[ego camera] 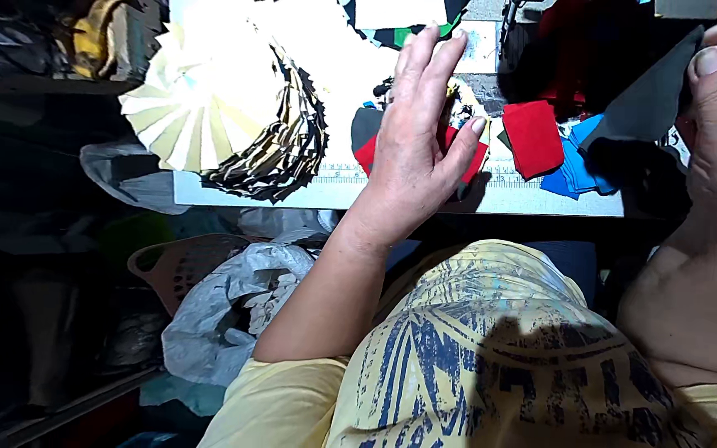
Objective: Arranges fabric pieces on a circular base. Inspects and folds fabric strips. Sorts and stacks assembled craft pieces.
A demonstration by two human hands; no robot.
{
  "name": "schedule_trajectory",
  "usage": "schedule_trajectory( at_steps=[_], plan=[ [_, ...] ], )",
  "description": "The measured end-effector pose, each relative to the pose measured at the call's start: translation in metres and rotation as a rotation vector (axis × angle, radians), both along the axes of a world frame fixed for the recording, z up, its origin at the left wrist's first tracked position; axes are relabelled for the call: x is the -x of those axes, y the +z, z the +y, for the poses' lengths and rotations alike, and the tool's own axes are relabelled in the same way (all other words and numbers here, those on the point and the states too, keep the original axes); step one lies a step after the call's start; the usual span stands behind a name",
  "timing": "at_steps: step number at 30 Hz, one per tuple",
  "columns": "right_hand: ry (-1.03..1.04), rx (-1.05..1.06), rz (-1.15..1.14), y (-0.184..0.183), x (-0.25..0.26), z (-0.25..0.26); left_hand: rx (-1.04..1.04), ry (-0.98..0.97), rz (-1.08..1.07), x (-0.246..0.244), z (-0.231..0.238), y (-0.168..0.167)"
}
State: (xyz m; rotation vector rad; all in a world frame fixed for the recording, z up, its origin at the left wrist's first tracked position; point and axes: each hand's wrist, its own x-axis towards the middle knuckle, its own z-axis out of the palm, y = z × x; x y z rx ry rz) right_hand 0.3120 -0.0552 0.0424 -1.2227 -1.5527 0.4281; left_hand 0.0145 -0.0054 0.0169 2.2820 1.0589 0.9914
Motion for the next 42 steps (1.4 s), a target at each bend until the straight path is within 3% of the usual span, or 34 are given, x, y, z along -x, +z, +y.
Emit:
schedule_trajectory(
  at_steps=[2, 6, 8, 12, 17, 22, 26, 33, 42],
  plan=[
    [0.161, 0.02, 0.117, 0.01, 0.025, 0.001, 0.148, -0.121, -0.217, -0.003, -0.003, 0.007],
    [0.484, 0.083, 0.239, 0.018, 0.071, 0.006, 0.663, -0.304, -0.551, -0.004, -0.01, 0.02],
    [0.555, 0.117, 0.239, 0.017, 0.085, 0.009, 0.774, -0.372, -0.659, -0.001, -0.011, 0.021],
    [0.454, 0.174, 0.198, 0.004, 0.092, 0.017, 0.655, -0.313, -0.691, 0.007, -0.006, 0.015],
    [0.28, 0.19, 0.167, -0.022, 0.097, 0.027, 0.407, -0.127, -0.515, 0.006, -0.001, -0.001],
    [0.18, 0.161, 0.01, -0.031, 0.105, 0.035, 0.255, -0.06, -0.376, 0.003, 0.005, -0.009],
    [0.186, 0.129, -0.089, -0.033, 0.106, 0.041, 0.24, -0.066, -0.332, 0.003, 0.007, -0.011],
    [0.281, 0.14, -0.017, -0.027, 0.101, 0.043, 0.431, -0.096, -0.576, 0.007, 0.011, -0.007],
    [0.193, 0.152, -0.033, -0.035, 0.102, 0.042, 0.266, -0.025, -0.434, 0.004, 0.015, -0.014]
  ],
)
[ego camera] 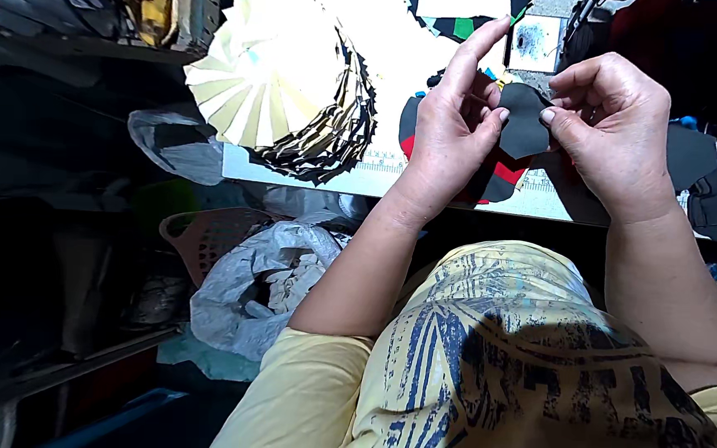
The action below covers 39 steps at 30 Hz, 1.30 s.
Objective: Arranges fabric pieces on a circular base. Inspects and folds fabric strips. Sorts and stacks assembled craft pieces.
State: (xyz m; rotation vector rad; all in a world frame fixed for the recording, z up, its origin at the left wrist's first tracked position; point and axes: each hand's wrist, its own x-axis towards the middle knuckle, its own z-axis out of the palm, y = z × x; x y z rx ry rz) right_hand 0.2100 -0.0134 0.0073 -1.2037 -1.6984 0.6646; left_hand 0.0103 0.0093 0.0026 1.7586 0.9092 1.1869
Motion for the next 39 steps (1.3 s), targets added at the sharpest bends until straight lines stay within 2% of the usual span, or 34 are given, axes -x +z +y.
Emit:
schedule_trajectory(
  at_steps=[7, 13, 21, 31, 35, 39],
  plan=[
    [-0.082, -0.019, -0.384, -0.003, 0.009, -0.004, -0.124, 0.011, 0.32, 0.0, 0.007, 0.001],
    [-0.078, -0.005, -0.518, -0.001, 0.011, -0.004, -0.095, -0.017, 0.47, -0.001, 0.011, 0.006],
    [-0.068, 0.011, -0.491, 0.002, 0.01, -0.002, -0.099, -0.014, 0.501, -0.001, 0.012, 0.006],
    [-0.172, -0.096, -0.284, 0.003, -0.018, -0.001, -0.135, -0.048, 0.497, -0.002, 0.014, 0.009],
    [-0.136, -0.123, -0.268, 0.0, -0.017, -0.006, -0.163, -0.087, 0.516, -0.001, 0.018, 0.012],
    [-0.053, -0.158, -0.358, 0.002, -0.009, -0.013, -0.121, -0.108, 0.545, -0.001, 0.019, 0.015]
  ],
)
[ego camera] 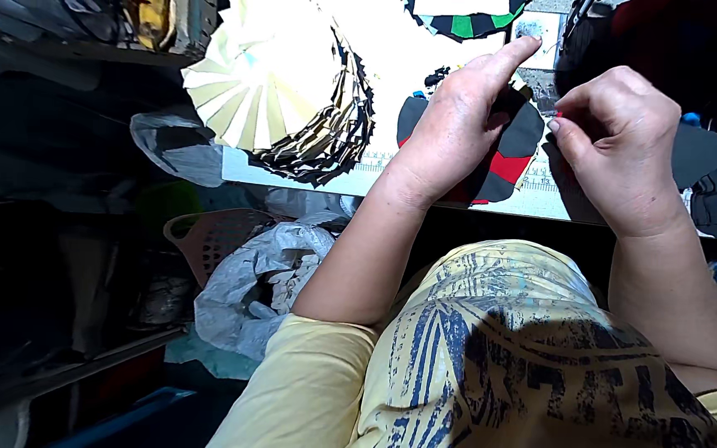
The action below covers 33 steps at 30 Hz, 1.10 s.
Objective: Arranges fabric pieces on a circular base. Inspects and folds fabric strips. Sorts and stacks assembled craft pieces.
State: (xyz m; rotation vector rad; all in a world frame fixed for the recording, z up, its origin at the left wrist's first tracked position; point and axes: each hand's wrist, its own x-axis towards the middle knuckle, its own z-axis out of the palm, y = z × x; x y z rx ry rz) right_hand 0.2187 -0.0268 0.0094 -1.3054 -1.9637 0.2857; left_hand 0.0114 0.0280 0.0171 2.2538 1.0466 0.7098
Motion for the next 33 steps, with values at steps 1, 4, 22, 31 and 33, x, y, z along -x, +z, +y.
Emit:
schedule_trajectory(
  at_steps=[1, 4, 22, 31, 33],
  plan=[
    [0.023, -0.009, -0.045, -0.001, 0.003, -0.002, 0.006, -0.002, -0.001, 0.0, 0.0, 0.0],
    [0.118, -0.013, -0.22, -0.003, 0.014, -0.008, 0.001, 0.002, 0.037, 0.0, 0.001, 0.001],
    [0.163, 0.053, -0.437, -0.006, 0.035, -0.039, -0.048, 0.158, 0.242, 0.034, -0.026, -0.002],
    [0.284, 0.175, -0.268, 0.001, 0.027, -0.047, -0.05, -0.11, 0.184, 0.04, 0.005, -0.002],
    [0.279, 0.147, -0.159, 0.003, 0.015, -0.044, -0.082, -0.124, 0.208, 0.039, 0.003, 0.002]
  ],
)
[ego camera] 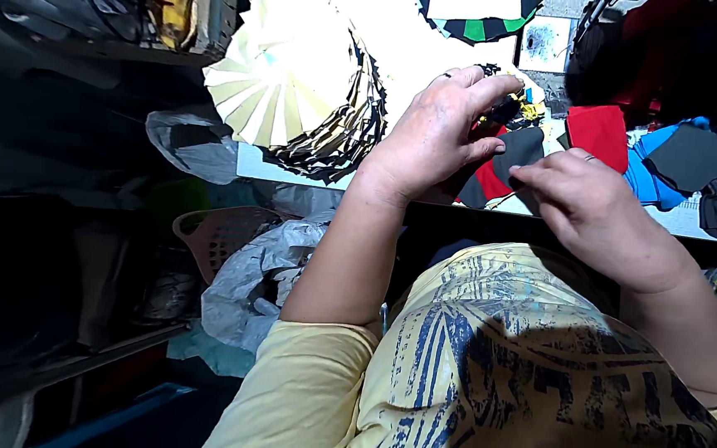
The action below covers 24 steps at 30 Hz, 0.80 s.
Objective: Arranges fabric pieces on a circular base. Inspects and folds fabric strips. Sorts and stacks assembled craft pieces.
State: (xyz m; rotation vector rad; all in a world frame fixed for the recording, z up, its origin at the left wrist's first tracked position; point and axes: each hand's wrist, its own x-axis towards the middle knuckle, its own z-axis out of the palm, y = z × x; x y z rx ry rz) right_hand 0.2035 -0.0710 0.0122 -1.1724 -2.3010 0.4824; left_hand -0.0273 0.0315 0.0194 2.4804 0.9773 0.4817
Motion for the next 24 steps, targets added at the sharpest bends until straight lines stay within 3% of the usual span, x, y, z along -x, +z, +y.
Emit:
schedule_trajectory(
  at_steps=[6, 13, 24],
  plan=[
    [-0.275, -0.103, 0.058, 0.007, -0.029, 0.018, -0.197, 0.152, -0.12, -0.019, -0.031, -0.009],
    [-0.27, -0.095, -0.01, -0.004, -0.008, 0.036, -0.24, 0.223, -0.115, -0.024, -0.061, -0.024],
    [-0.299, -0.136, -0.054, -0.012, 0.01, 0.049, -0.228, 0.212, -0.046, -0.018, -0.057, -0.025]
  ],
)
